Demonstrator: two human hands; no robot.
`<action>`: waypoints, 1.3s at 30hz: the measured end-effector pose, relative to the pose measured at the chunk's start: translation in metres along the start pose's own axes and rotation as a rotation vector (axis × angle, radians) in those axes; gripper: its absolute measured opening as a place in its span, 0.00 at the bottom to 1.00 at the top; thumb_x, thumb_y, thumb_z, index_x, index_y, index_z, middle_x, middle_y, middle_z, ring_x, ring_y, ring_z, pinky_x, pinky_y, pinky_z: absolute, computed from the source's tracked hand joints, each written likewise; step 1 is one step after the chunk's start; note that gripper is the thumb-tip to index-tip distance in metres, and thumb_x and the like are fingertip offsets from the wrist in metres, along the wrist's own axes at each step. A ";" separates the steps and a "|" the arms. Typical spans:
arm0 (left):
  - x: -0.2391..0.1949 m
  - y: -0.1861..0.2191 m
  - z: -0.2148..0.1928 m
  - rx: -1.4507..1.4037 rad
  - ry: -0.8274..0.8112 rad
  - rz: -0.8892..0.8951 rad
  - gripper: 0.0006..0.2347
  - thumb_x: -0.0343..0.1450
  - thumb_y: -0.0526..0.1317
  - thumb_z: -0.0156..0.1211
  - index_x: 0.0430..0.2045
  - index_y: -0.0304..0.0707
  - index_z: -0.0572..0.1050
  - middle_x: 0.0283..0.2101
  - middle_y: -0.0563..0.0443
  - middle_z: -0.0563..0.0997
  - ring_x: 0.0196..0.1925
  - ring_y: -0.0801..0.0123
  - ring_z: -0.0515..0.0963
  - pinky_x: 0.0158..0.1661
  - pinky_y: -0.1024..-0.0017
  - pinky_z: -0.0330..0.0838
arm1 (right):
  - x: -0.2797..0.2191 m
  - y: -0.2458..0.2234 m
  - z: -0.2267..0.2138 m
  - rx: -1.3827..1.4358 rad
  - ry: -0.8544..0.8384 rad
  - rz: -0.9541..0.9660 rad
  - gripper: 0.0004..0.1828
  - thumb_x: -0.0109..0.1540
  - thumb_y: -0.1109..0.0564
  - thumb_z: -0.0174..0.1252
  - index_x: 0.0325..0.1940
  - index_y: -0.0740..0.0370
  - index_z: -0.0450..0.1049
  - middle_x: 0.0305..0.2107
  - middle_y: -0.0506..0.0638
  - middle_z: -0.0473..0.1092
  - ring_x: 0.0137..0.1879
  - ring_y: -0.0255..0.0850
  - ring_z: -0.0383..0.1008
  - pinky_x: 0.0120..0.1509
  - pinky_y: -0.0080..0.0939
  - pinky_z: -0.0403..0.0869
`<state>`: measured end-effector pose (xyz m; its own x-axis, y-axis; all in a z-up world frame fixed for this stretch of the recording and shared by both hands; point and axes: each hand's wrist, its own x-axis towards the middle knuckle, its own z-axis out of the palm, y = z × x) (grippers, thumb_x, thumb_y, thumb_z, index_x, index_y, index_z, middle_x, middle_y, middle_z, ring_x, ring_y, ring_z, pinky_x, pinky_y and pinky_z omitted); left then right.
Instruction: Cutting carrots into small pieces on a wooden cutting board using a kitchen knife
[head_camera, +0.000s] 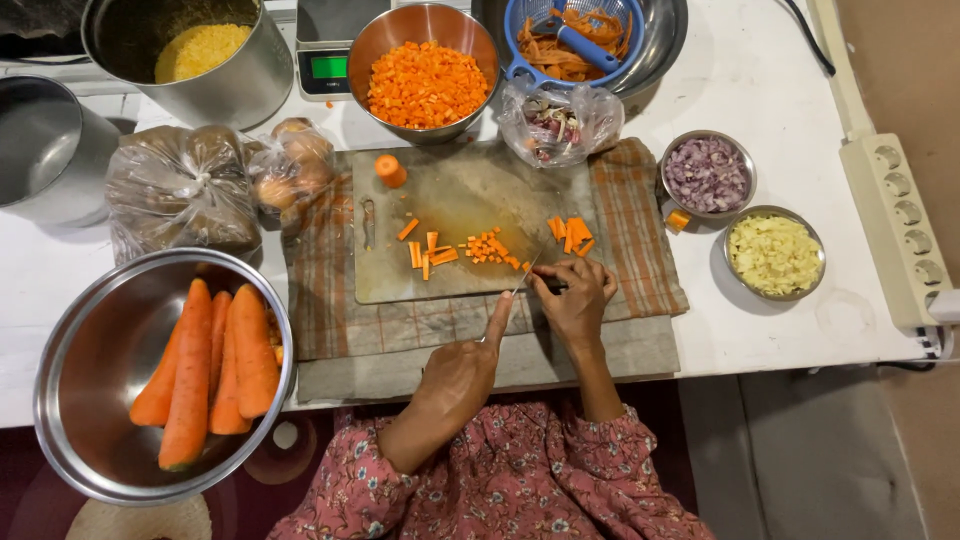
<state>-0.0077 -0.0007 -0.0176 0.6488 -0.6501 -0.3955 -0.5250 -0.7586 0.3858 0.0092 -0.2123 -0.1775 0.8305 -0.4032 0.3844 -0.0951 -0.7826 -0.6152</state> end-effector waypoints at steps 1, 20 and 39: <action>0.001 0.000 0.003 0.000 -0.001 0.001 0.38 0.69 0.26 0.46 0.74 0.36 0.33 0.31 0.28 0.82 0.32 0.40 0.84 0.33 0.48 0.78 | 0.000 0.001 0.001 -0.001 0.000 0.001 0.10 0.53 0.49 0.75 0.36 0.43 0.83 0.34 0.41 0.72 0.53 0.41 0.69 0.71 0.58 0.48; 0.014 -0.013 0.011 -0.026 -0.064 -0.012 0.37 0.70 0.29 0.45 0.74 0.42 0.32 0.33 0.29 0.82 0.33 0.38 0.84 0.33 0.45 0.77 | -0.001 -0.004 0.001 -0.017 0.019 -0.026 0.08 0.53 0.51 0.75 0.34 0.45 0.83 0.32 0.42 0.73 0.52 0.41 0.71 0.71 0.57 0.50; -0.009 0.002 -0.019 -0.198 -0.118 -0.045 0.38 0.68 0.26 0.44 0.74 0.45 0.35 0.39 0.24 0.80 0.43 0.32 0.82 0.42 0.40 0.74 | 0.055 0.028 -0.005 -0.289 0.152 -0.210 0.10 0.55 0.50 0.73 0.38 0.45 0.80 0.40 0.41 0.67 0.56 0.43 0.65 0.70 0.63 0.47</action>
<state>-0.0043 0.0043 0.0022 0.5940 -0.6251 -0.5063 -0.3711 -0.7714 0.5170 0.0497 -0.2593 -0.1703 0.7594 -0.2689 0.5925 -0.1008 -0.9482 -0.3012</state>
